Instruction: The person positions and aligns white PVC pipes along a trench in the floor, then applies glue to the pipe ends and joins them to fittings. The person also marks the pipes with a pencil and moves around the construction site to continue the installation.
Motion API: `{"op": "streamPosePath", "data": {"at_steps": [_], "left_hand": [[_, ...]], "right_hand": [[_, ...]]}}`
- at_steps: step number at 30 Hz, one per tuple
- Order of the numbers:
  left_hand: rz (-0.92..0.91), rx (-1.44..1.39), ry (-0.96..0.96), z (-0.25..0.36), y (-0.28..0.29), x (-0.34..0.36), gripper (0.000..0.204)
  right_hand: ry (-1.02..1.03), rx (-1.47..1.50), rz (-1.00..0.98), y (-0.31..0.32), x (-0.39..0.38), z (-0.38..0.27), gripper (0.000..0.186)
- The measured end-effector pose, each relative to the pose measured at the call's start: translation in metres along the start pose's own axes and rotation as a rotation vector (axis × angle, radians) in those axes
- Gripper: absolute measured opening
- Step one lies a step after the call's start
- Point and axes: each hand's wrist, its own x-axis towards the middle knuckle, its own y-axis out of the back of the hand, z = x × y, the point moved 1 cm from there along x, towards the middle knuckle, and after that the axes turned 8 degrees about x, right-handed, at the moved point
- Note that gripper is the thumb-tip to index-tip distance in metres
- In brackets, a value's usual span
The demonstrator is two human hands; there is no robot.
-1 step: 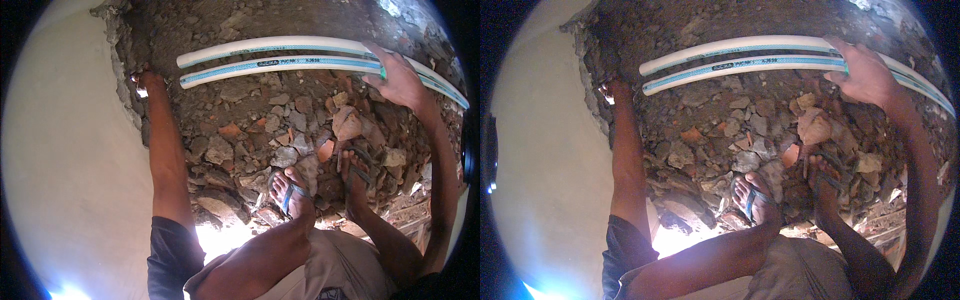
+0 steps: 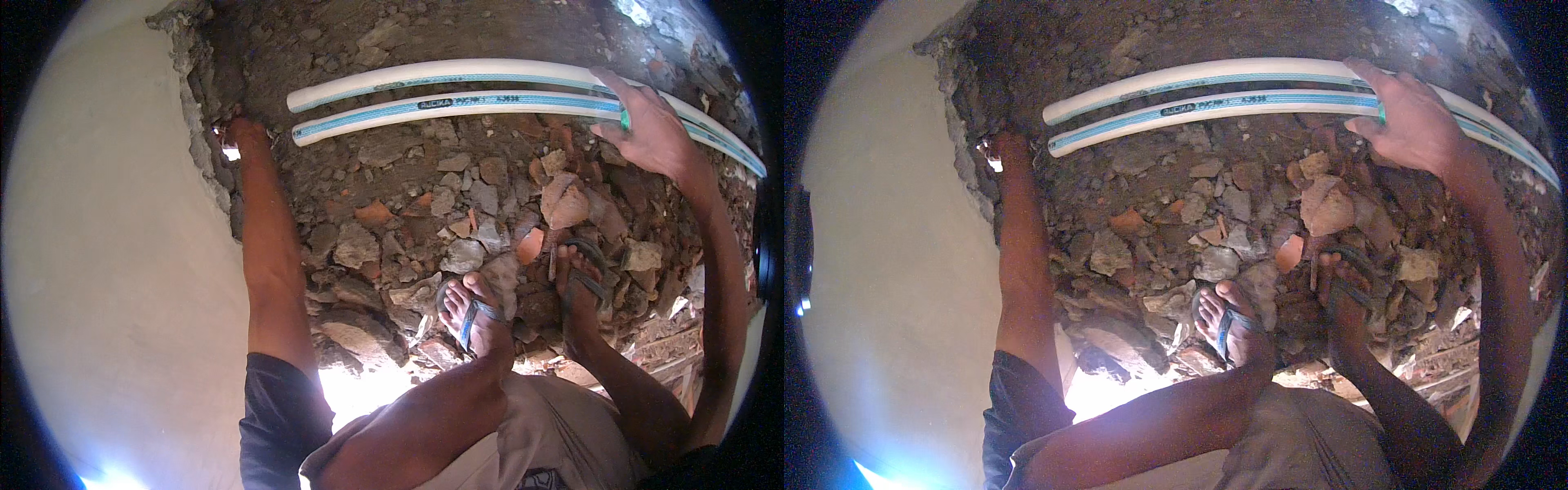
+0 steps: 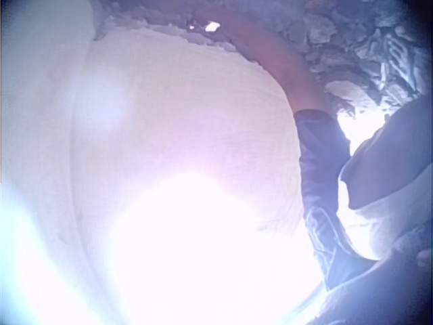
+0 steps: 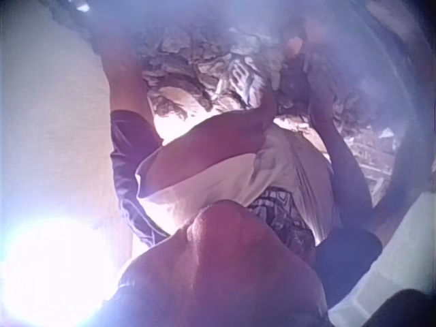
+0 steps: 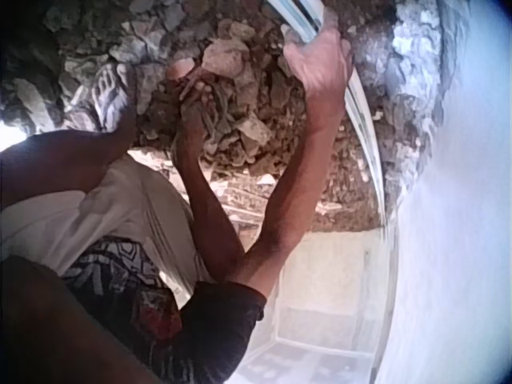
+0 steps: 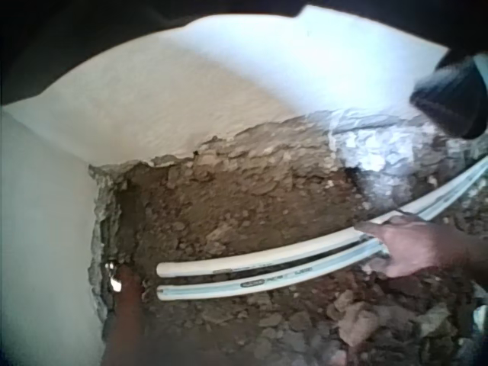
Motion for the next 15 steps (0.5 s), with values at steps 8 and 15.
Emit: {"op": "streamPosePath", "data": {"at_steps": [8, 15], "left_hand": [[-0.072, 0.204, -0.047, 0.001, -0.003, 0.000, 0.040], [-0.179, 0.395, -0.090, 0.002, 0.003, -0.004, 0.038]], "right_hand": [[-0.068, 0.126, -0.088, -0.008, -0.012, 0.003, 0.068], [-0.116, 0.158, -0.132, 0.002, -0.027, -0.003, 0.067]]}}
